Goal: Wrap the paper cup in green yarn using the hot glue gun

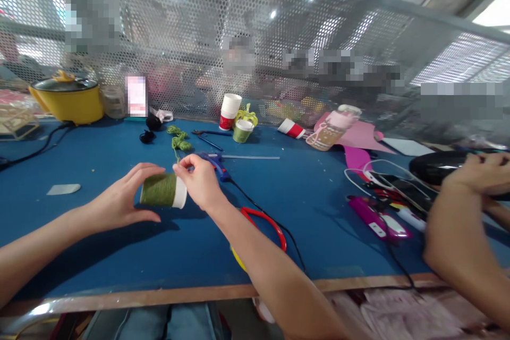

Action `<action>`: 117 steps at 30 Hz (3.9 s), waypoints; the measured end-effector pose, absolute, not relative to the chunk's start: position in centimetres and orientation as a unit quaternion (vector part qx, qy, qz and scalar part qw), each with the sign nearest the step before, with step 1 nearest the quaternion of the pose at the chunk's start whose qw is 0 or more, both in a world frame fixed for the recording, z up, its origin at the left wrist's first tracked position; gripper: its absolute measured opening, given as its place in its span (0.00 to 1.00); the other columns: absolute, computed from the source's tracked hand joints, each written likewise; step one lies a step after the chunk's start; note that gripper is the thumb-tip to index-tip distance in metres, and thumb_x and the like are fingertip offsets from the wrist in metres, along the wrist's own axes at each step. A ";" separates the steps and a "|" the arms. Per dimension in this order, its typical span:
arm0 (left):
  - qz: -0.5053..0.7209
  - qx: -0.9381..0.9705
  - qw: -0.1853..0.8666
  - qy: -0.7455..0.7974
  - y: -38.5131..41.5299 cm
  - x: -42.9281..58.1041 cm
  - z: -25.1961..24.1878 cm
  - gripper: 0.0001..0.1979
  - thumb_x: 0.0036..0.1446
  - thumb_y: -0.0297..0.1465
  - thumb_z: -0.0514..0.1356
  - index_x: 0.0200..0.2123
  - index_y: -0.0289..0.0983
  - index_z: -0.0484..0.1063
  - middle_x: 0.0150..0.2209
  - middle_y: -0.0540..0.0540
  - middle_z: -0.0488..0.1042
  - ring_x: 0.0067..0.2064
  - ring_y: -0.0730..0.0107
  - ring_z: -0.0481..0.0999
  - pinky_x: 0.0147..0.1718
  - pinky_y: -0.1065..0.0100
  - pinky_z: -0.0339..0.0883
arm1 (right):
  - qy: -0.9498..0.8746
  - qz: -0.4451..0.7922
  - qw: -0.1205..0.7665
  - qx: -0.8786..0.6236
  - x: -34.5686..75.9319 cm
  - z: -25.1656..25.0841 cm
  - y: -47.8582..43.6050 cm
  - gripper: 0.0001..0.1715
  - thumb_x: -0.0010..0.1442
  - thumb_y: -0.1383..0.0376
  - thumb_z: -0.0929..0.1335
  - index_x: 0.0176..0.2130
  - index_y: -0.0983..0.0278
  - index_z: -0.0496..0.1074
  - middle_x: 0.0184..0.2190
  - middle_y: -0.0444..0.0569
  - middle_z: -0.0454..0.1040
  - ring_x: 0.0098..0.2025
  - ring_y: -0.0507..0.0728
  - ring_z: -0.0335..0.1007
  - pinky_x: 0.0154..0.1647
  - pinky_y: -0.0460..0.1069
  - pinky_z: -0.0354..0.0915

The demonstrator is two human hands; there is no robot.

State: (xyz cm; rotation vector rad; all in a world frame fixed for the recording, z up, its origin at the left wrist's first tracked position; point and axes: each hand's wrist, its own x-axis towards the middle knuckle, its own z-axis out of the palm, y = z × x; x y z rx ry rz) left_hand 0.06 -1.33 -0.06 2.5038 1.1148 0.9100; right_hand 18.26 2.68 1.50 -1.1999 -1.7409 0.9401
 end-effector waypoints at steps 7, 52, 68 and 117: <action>0.326 0.768 0.259 0.487 -1.5 0.9 -0.5 0.26 0.49 0.46 0.57 0.45 0.35 0.59 0.40 0.42 0.68 0.38 0.61 0.70 0.35 0.61 0.66 | -0.749 0.236 0.435 -0.442 17.2 1.1 1.7 0.07 0.53 0.63 0.64 0.26 0.63 0.63 0.26 0.45 0.66 0.27 0.51 0.62 0.27 0.46 0.59; 0.378 0.740 0.292 0.473 0.0 -0.5 -0.2 0.24 0.51 0.40 0.57 0.49 0.39 0.58 0.38 0.46 0.68 0.37 0.65 0.70 0.36 0.65 0.65 | -0.791 0.108 0.109 -0.593 26.1 5.7 1.3 0.08 0.54 0.63 0.62 0.30 0.63 0.69 0.27 0.47 0.73 0.28 0.53 0.68 0.28 0.46 0.59; 0.456 0.594 0.445 0.490 0.4 -0.5 -0.2 0.26 0.48 0.42 0.59 0.49 0.38 0.59 0.34 0.49 0.65 0.31 0.70 0.70 0.29 0.67 0.68 | -0.697 0.170 0.156 -0.679 28.5 1.6 -3.4 0.31 0.44 0.71 0.66 0.50 0.69 0.65 0.39 0.57 0.69 0.37 0.58 0.68 0.38 0.51 0.63; 0.541 0.461 0.551 0.437 -0.8 1.3 0.2 0.24 0.47 0.39 0.62 0.46 0.41 0.59 0.37 0.49 0.67 0.34 0.70 0.71 0.34 0.64 0.71 | -0.807 0.101 0.271 -0.514 21.8 0.4 -0.3 0.26 0.45 0.50 0.69 0.40 0.61 0.65 0.32 0.48 0.70 0.32 0.56 0.65 0.33 0.50 0.61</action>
